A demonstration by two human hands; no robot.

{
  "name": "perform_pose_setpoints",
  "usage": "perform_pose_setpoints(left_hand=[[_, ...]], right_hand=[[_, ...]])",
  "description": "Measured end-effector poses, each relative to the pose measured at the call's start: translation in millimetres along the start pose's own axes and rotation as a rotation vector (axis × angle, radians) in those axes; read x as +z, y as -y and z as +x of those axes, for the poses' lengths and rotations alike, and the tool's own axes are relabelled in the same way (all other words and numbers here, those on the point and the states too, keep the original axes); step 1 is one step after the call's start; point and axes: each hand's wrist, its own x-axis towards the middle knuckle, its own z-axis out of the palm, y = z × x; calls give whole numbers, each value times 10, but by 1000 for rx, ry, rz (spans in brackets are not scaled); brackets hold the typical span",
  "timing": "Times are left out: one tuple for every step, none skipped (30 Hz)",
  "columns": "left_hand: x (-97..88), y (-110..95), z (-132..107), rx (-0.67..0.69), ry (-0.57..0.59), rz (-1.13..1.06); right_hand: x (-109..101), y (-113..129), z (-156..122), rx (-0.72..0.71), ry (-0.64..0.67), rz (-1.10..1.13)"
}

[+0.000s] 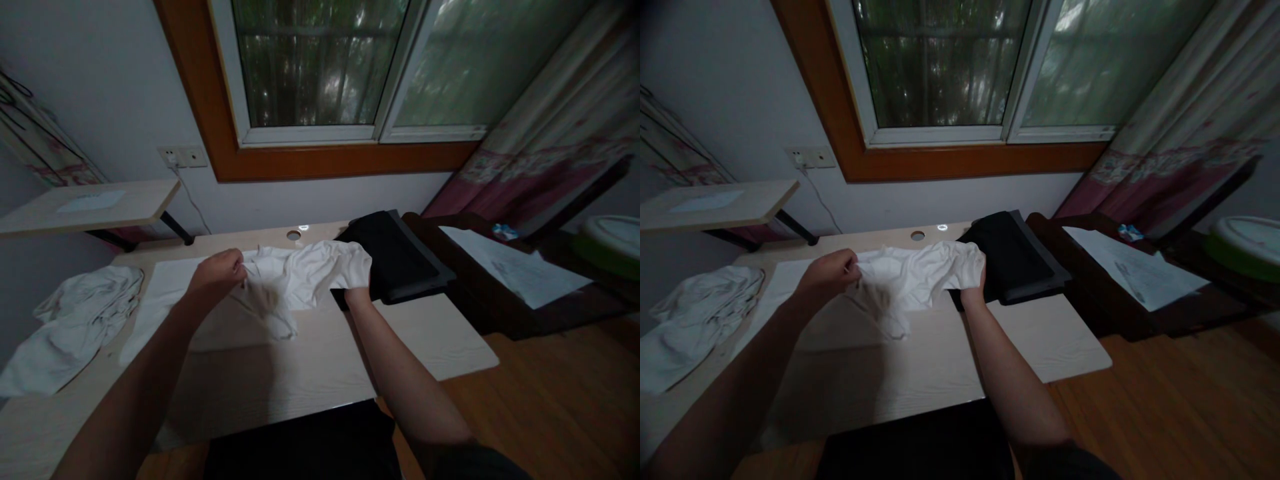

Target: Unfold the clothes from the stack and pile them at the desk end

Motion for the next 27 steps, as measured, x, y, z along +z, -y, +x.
perform_pose_setpoints(left_hand=[[-84,40,48,-48,-49,-46],[-173,74,93,-96,-111,-96],[-264,99,132,-136,-182,-153],[-355,115,165,-172,-256,-213],[-443,121,192,-201,-329,-269],[-525,118,211,-223,-398,-320],[-599,105,225,-236,-454,-361],[-662,84,233,-241,-491,-389],[-713,55,236,-237,-507,-402],[-752,19,235,-225,-502,-402],[-780,-23,230,-206,-481,-389],[-797,-70,221,-183,-450,-365],[-805,-121,209,-159,-415,-334],[-805,-175,195,-134,-381,-303],[-799,-231,180,-109,-345,-273],[-788,-287,164,-82,-309,-247],[-773,-341,149,-53,-275,-224],[-757,-393,135,-22,-247,-204],[-742,-439,122,8,-225,-185],[-729,-478,112,35,-209,-164],[-719,-509,104,55,-202,-144],[-714,-529,100,67,-199,-127],[-713,-539,98,68,-200,-116],[-717,-539,100,56,-206,-113],[-723,-528,105,34,-216,-119],[-730,-508,112,3,-230,-134],[-738,-479,120,-34,-248,-156]], right_hand=[[11,31,2,-9,15,-42],[24,70,-1,-19,27,-88],[40,114,-10,-29,35,-131],[59,163,-26,-45,37,-168],[78,216,-51,-73,37,-198],[99,269,-86,-115,44,-224],[120,320,-131,-174,66,-260],[143,369,-185,-246,103,-307],[168,411,-248,-321,161,-360],[195,444,-318,-392,239,-407],[225,468,-392,-457,331,-442],[258,482,-469,-521,432,-465],[294,486,-545,-580,530,-481],[330,484,-618,-630,622,-493],[364,478,-686,-674,701,-509],[395,470,-749,-713,765,-532],[421,463,-805,-751,825,-562],[441,458,-853,-788,879,-600],[454,455,-893,-822,926,-644],[461,453,-922,-845,970,-694],[463,449,-940,-858,1015,-745],[461,444,-945,-862,1053,-792],[456,435,-938,-862,1078,-828],[448,423,-920,-860,1086,-848],[438,409,-893,-859,1085,-853],[426,397,-860,-858,1066,-841],[412,388,-825,-857,1033,-821]])
